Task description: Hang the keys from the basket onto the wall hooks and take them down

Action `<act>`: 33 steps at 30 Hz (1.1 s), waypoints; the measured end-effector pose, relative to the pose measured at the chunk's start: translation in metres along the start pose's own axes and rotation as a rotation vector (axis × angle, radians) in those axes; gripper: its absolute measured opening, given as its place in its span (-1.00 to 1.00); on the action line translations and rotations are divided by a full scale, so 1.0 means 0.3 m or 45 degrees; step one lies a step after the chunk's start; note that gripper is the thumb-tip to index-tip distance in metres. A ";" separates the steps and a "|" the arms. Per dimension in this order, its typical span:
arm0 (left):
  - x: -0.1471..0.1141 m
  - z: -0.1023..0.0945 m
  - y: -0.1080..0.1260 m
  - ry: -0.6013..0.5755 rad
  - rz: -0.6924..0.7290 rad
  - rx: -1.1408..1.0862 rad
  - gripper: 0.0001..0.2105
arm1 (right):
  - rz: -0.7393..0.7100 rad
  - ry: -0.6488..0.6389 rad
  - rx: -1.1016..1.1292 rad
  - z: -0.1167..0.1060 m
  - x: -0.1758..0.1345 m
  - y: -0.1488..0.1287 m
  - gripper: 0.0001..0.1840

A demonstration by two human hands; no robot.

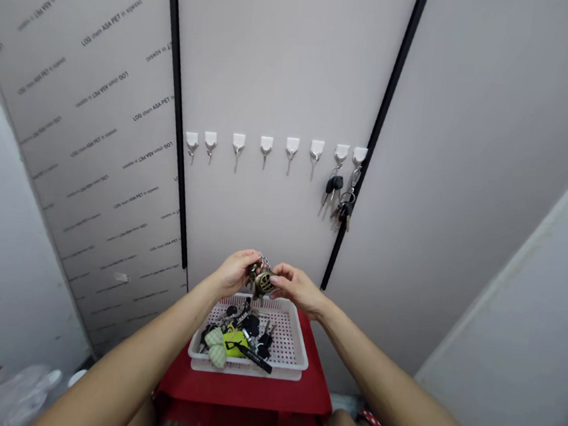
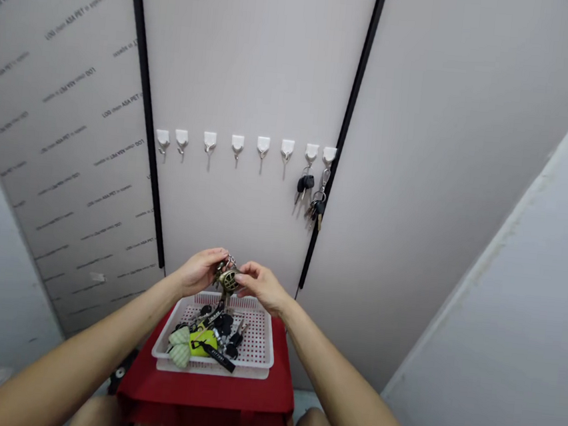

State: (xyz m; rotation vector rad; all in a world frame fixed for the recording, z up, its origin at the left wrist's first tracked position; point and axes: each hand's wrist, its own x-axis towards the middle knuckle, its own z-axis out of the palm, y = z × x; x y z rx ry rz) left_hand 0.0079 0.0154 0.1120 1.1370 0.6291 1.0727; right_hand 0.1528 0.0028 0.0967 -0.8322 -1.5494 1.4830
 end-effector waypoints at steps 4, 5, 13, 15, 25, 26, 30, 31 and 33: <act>-0.004 -0.008 0.013 -0.005 -0.002 0.067 -0.86 | -0.046 0.058 0.083 -0.006 0.004 -0.022 -0.73; -0.004 -0.012 0.015 -0.012 -0.011 0.099 -0.86 | -0.058 0.076 0.066 -0.008 0.001 -0.030 -0.73; -0.006 -0.015 0.028 -0.054 -0.069 0.233 -0.85 | -0.060 0.207 -0.067 -0.025 0.000 -0.047 -0.72; -0.007 -0.008 0.039 -0.062 -0.073 0.260 -0.86 | -0.062 0.254 -0.080 -0.028 0.007 -0.046 -0.73; 0.002 -0.003 0.086 -0.145 -0.061 0.321 -0.90 | 0.072 0.082 -0.195 -0.040 0.001 -0.060 -0.80; 0.002 -0.001 0.088 -0.153 -0.063 0.326 -0.91 | 0.056 0.077 -0.219 -0.035 0.002 -0.062 -0.80; 0.000 0.009 0.095 -0.148 -0.068 0.317 -0.91 | -0.073 0.031 -0.272 0.007 0.015 -0.078 -0.75; 0.000 0.010 0.099 -0.153 -0.069 0.319 -0.90 | -0.096 -0.002 -0.257 0.019 0.020 -0.081 -0.75; 0.000 0.009 0.109 -0.185 -0.068 0.347 -0.88 | -0.116 -0.009 -0.220 0.035 0.029 -0.085 -0.77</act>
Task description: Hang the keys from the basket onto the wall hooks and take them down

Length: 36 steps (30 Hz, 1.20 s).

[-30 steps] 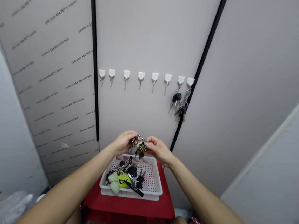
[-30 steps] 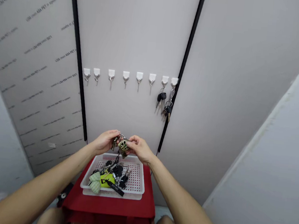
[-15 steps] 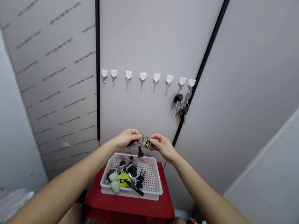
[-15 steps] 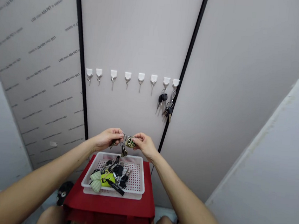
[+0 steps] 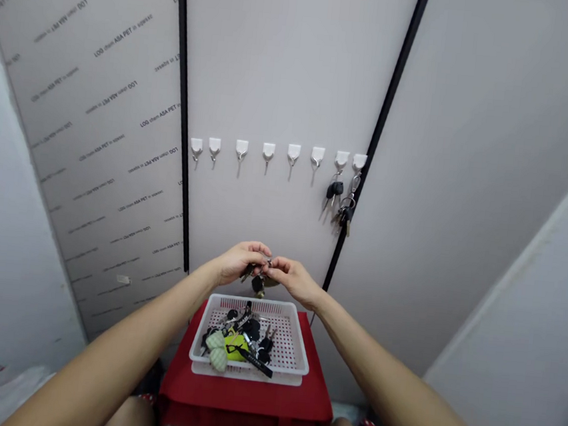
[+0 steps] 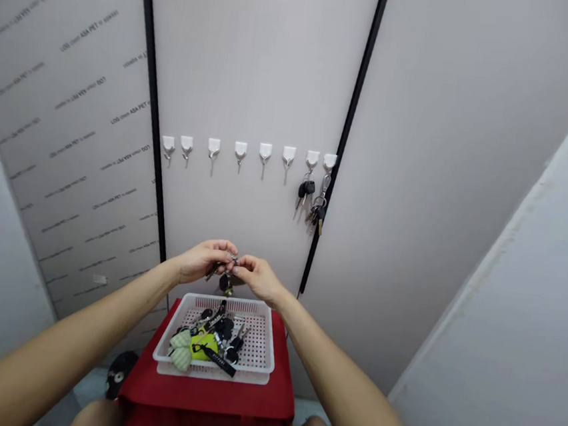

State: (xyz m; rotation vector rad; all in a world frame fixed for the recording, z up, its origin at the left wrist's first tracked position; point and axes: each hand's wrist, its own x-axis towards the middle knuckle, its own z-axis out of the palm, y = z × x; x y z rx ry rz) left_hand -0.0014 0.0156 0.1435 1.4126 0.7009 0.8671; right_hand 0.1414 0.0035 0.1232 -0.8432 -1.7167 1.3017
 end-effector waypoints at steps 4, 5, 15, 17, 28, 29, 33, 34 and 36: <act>0.000 -0.021 0.028 -0.014 0.058 0.195 -0.83 | 0.023 0.137 0.000 -0.008 0.011 -0.010 -0.76; 0.001 -0.024 0.035 0.008 0.076 0.272 -0.83 | 0.034 0.149 -0.010 -0.016 0.011 -0.015 -0.76; 0.042 0.017 0.037 0.267 0.365 0.560 -0.93 | 0.180 -0.047 0.239 -0.059 0.005 -0.061 -0.80; 0.052 0.020 0.033 0.295 0.376 0.490 -0.94 | 0.161 -0.028 0.197 -0.060 0.004 -0.066 -0.81; 0.116 0.054 0.106 0.417 0.496 0.612 -0.94 | -0.194 0.531 -0.432 -0.174 0.079 -0.246 -0.92; 0.128 0.066 0.124 0.419 0.529 0.673 -0.91 | -0.231 0.564 -0.506 -0.188 0.089 -0.274 -0.93; 0.180 0.122 0.209 0.396 0.656 0.910 -0.72 | -0.366 0.740 -0.624 -0.238 0.140 -0.380 -0.95; 0.193 0.134 0.230 0.392 0.672 0.948 -0.68 | -0.387 0.781 -0.614 -0.251 0.156 -0.402 -0.95; 0.220 0.150 0.267 0.413 0.676 1.003 -0.63 | -0.407 0.862 -0.588 -0.277 0.188 -0.441 -0.96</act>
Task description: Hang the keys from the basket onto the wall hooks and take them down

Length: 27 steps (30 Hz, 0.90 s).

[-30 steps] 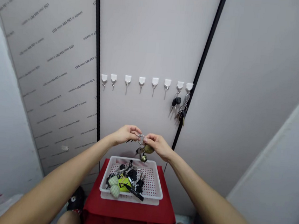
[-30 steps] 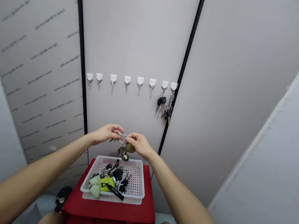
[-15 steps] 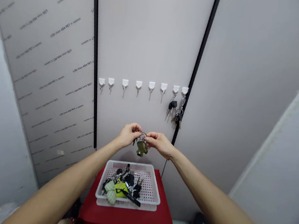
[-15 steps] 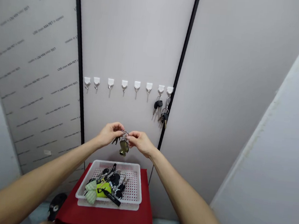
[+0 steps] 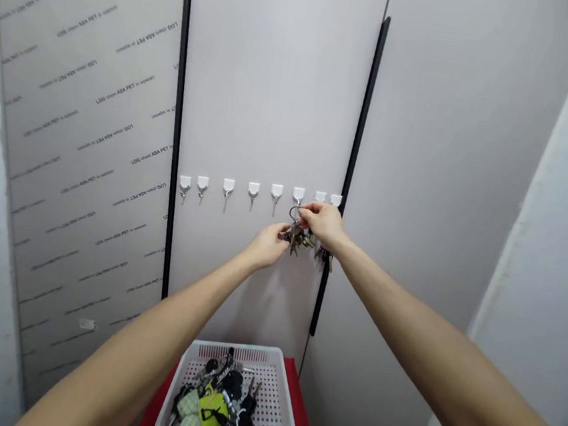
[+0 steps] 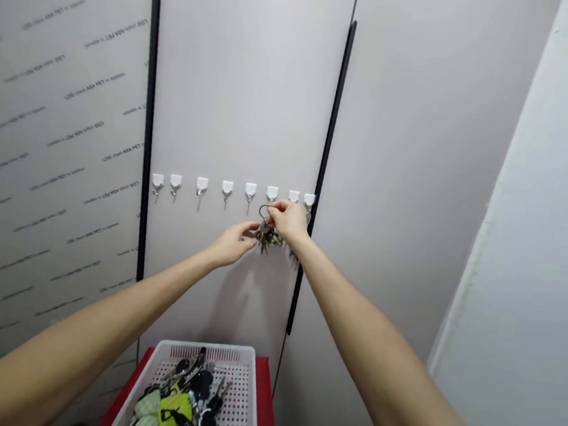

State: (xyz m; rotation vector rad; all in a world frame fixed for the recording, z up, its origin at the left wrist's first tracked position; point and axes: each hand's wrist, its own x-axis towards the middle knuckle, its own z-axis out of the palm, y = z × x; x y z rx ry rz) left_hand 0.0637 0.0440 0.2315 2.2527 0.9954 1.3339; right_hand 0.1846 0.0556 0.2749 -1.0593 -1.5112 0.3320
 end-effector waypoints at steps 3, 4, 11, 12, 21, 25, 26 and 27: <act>0.045 0.002 0.016 0.027 -0.030 0.065 -0.61 | 0.038 0.129 -0.001 -0.005 0.065 -0.010 -0.96; 0.053 0.004 0.017 0.030 -0.038 0.078 -0.61 | 0.059 0.165 -0.010 -0.003 0.080 -0.010 -0.95; 0.022 0.008 -0.028 0.021 -0.127 0.114 -0.61 | 0.206 0.187 -0.095 0.040 0.092 0.025 -0.89; 0.008 0.005 -0.043 0.016 -0.147 0.099 -0.60 | 0.217 0.189 -0.089 0.041 0.085 0.034 -0.86; -0.319 0.041 -0.310 0.025 -0.495 -0.279 -0.70 | 0.107 0.068 -0.164 0.092 -0.247 0.263 -0.75; -0.518 0.059 -0.414 0.083 -0.675 -0.310 -0.77 | 0.257 -0.474 -0.184 0.201 -0.521 0.355 -0.75; -0.558 0.060 -0.430 0.108 -0.701 -0.291 -0.78 | 0.247 -0.593 -0.182 0.227 -0.576 0.367 -0.76; -0.593 0.061 -0.443 0.129 -0.720 -0.270 -0.79 | 0.228 -0.701 -0.183 0.251 -0.622 0.375 -0.77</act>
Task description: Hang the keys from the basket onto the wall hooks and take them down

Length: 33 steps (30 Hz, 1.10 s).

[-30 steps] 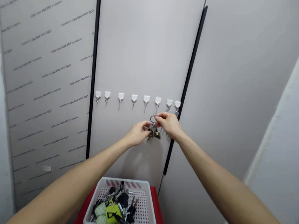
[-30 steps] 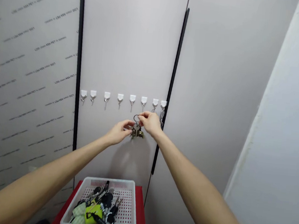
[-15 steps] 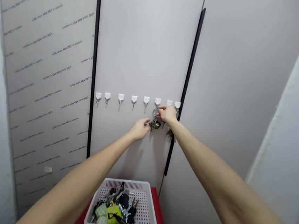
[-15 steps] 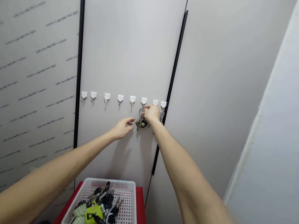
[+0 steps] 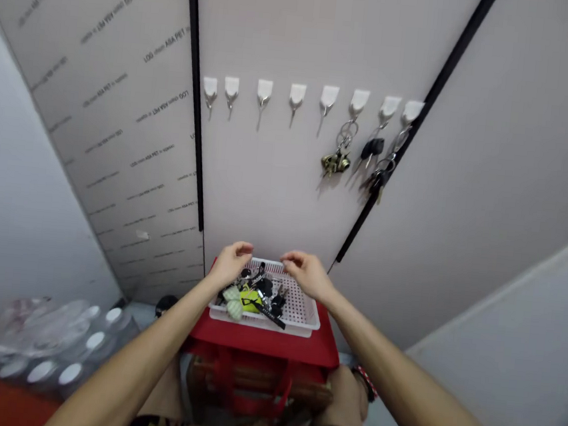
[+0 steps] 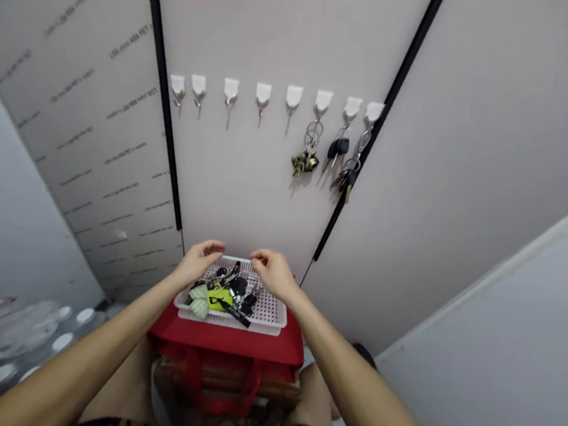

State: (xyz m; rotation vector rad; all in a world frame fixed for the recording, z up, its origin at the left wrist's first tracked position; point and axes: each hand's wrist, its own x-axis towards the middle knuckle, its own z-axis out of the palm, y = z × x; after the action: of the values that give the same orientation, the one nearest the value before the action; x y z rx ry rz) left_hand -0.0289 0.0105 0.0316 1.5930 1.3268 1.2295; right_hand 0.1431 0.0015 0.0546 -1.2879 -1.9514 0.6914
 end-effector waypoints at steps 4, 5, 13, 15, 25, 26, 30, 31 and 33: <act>-0.074 -0.006 -0.066 -0.064 0.007 0.057 -0.80 | 0.021 -0.255 -0.113 0.107 -0.044 0.017 -0.78; -0.088 -0.004 -0.073 -0.107 0.017 0.085 -0.81 | 0.062 -0.276 -0.140 0.118 -0.046 0.017 -0.77; -0.140 -0.010 -0.075 -0.258 0.091 0.230 -0.82 | -0.084 -0.710 -0.064 0.109 -0.097 0.010 -0.75; -0.147 -0.016 -0.063 -0.345 0.128 0.260 -0.81 | -0.066 -0.690 -0.065 0.101 -0.107 0.019 -0.80; -0.113 0.018 -0.026 -0.481 0.161 0.373 -0.78 | 0.105 -0.377 0.237 -0.001 -0.030 -0.026 -0.72; -0.116 0.021 -0.030 -0.504 0.117 0.344 -0.78 | 0.171 -0.427 0.271 -0.001 -0.024 -0.024 -0.66; -0.150 0.027 -0.025 -0.517 0.085 0.337 -0.86 | 0.541 -0.384 0.304 0.055 0.005 0.026 -0.49; -0.161 0.029 -0.017 -0.508 0.118 0.364 -0.86 | 0.568 -0.315 0.237 0.081 0.016 0.043 -0.50; -0.180 0.033 0.002 -0.507 0.203 0.426 -0.85 | 0.520 -0.209 0.025 0.136 0.040 0.071 -0.56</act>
State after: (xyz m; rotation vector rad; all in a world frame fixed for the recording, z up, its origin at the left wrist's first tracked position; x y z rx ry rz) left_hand -0.0202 -0.0419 0.0174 2.0844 1.2039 0.7427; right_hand 0.1199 0.0180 0.0164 -1.6845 -1.8150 1.0405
